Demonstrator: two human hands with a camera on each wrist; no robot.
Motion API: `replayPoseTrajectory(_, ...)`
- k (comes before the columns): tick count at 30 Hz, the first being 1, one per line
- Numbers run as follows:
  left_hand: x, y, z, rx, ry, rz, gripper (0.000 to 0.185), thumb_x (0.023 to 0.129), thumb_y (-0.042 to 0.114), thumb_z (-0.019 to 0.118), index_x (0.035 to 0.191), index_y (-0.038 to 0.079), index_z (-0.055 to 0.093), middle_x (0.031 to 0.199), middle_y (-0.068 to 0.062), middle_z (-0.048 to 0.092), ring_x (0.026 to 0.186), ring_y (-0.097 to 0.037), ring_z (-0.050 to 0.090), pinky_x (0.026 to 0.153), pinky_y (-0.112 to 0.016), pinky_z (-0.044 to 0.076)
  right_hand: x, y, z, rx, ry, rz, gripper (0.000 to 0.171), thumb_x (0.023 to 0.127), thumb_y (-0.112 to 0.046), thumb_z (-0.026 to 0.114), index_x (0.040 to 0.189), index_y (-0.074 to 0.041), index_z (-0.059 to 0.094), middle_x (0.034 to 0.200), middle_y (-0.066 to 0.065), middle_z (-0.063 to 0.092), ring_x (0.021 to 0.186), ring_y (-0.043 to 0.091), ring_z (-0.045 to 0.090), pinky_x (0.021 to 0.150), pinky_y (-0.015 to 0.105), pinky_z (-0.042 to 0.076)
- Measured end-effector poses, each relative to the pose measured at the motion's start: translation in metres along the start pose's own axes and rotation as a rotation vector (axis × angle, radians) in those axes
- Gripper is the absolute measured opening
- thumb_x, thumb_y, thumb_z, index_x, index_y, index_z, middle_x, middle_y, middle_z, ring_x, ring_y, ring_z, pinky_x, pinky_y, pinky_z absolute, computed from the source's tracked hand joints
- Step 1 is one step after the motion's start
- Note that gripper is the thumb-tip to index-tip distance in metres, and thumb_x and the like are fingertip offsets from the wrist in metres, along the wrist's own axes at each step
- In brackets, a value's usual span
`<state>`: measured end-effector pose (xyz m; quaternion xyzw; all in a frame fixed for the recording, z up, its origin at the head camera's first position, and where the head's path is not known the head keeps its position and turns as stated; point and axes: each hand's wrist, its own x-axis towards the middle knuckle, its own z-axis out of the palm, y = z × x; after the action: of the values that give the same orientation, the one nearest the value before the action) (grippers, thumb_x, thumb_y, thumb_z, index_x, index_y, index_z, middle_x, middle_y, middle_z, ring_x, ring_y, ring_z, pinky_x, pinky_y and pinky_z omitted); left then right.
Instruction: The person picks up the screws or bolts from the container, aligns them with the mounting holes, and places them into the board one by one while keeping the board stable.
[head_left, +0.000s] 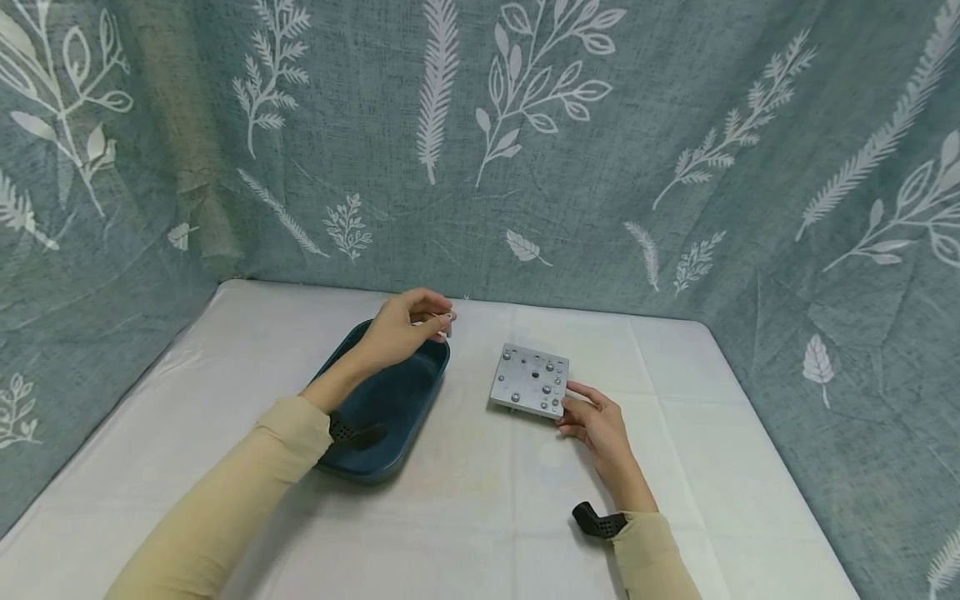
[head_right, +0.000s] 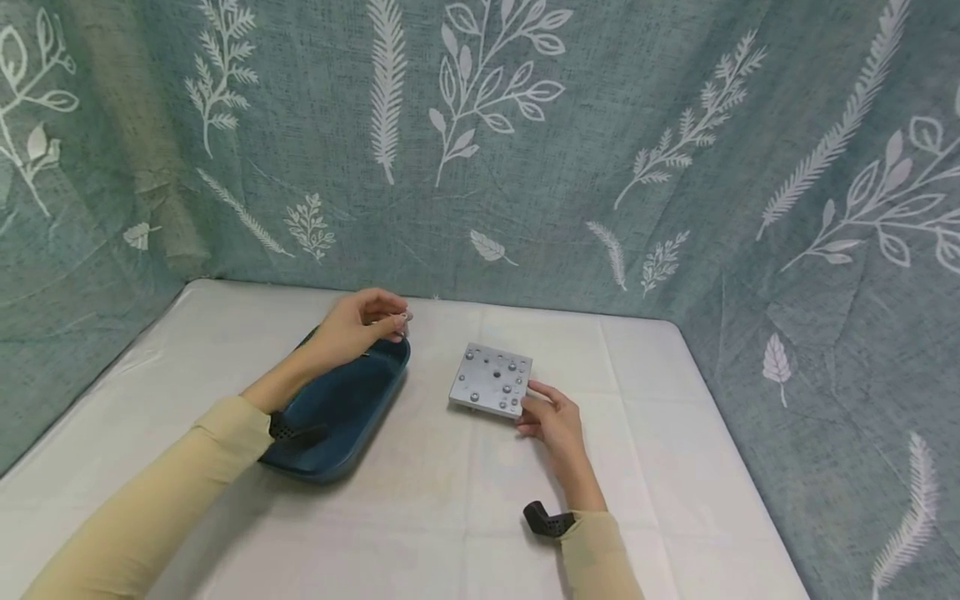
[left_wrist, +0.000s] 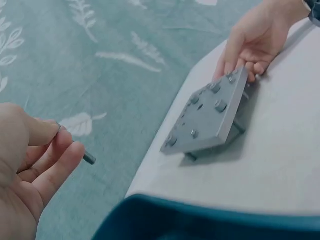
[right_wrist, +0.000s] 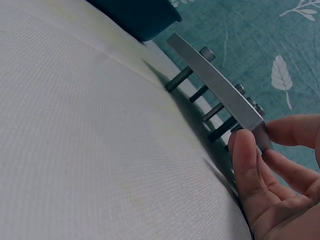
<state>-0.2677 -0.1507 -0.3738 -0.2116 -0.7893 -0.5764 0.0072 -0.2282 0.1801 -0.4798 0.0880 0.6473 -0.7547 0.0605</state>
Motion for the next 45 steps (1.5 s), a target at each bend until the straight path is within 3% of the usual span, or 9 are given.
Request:
replayPoseTrajectory(3,0.011,-0.004,0.013,0.018,-0.006,0.02,0.024,0.1,0.009,0.059,0.121,-0.002,0.06,0.111,-0.015,0.065,0.092,-0.028,0.066,0.081,-0.042,0.055,0.001,0.001,-0.001,-0.005,-0.006,0.001,0.042,0.093,-0.001,0.063,0.135,-0.002,0.056,0.097,0.014,0.068,0.07,0.019,0.064,0.06,0.027,0.056)
replayPoseTrajectory(7,0.024,-0.008,0.038,0.049,-0.034,0.028,0.021,0.1,0.008,0.059,0.119,0.0,0.062,0.107,-0.01,0.066,0.089,-0.022,0.067,0.078,-0.031,0.056,0.001,0.002,-0.002,-0.011,-0.011,0.003,0.042,0.094,-0.002,0.063,0.135,-0.001,0.055,0.099,0.015,0.067,0.07,0.019,0.064,0.06,0.027,0.056)
replayPoseTrajectory(11,0.036,-0.013,0.065,0.055,-0.093,0.024,0.021,0.1,0.006,0.058,0.119,0.0,0.061,0.108,-0.013,0.066,0.088,-0.019,0.066,0.077,-0.029,0.055,0.002,0.004,-0.003,-0.003,-0.011,-0.001,0.041,0.094,-0.001,0.063,0.134,-0.001,0.056,0.101,0.017,0.065,0.069,0.019,0.064,0.06,0.027,0.056)
replayPoseTrajectory(17,0.044,-0.017,0.096,0.032,-0.142,-0.051,0.019,0.1,0.004,0.057,0.118,-0.001,0.062,0.107,-0.013,0.067,0.087,-0.018,0.066,0.08,-0.036,0.055,0.001,0.005,-0.002,-0.003,-0.007,0.014,0.041,0.094,-0.002,0.064,0.134,-0.002,0.056,0.101,0.017,0.065,0.07,0.019,0.064,0.061,0.028,0.056)
replayPoseTrajectory(21,0.048,-0.02,0.109,0.051,-0.156,-0.079,0.016,0.099,0.005,0.059,0.113,0.0,0.065,0.103,-0.009,0.068,0.086,-0.016,0.066,0.077,-0.032,0.055,-0.001,0.004,-0.001,-0.006,0.0,0.013,0.042,0.093,-0.002,0.064,0.134,-0.001,0.056,0.102,0.018,0.064,0.07,0.019,0.064,0.061,0.028,0.056)
replayPoseTrajectory(26,0.049,-0.023,0.119,0.08,-0.175,-0.062,0.013,0.098,0.002,0.059,0.108,-0.001,0.066,0.099,-0.008,0.068,0.083,-0.014,0.066,0.074,-0.027,0.054,-0.002,0.003,-0.002,-0.019,0.0,0.01,0.041,0.094,-0.003,0.064,0.134,-0.001,0.056,0.1,0.017,0.063,0.07,0.019,0.064,0.061,0.027,0.056)
replayPoseTrajectory(33,0.052,-0.022,0.125,0.084,-0.171,-0.087,0.015,0.099,0.005,0.059,0.111,0.001,0.067,0.103,-0.008,0.068,0.085,-0.014,0.066,0.075,-0.027,0.053,-0.001,0.003,-0.003,-0.024,-0.008,0.0,0.041,0.094,-0.003,0.064,0.134,-0.001,0.056,0.097,0.016,0.064,0.07,0.018,0.064,0.061,0.028,0.056)
replayPoseTrajectory(45,0.054,-0.032,0.131,0.27,-0.243,-0.029,0.014,0.098,0.003,0.06,0.107,0.005,0.07,0.1,-0.002,0.071,0.082,-0.008,0.064,0.075,-0.025,0.051,-0.001,0.0,-0.001,-0.052,-0.01,-0.022,0.041,0.094,-0.005,0.064,0.134,-0.001,0.056,0.096,0.016,0.065,0.07,0.019,0.064,0.061,0.027,0.056)
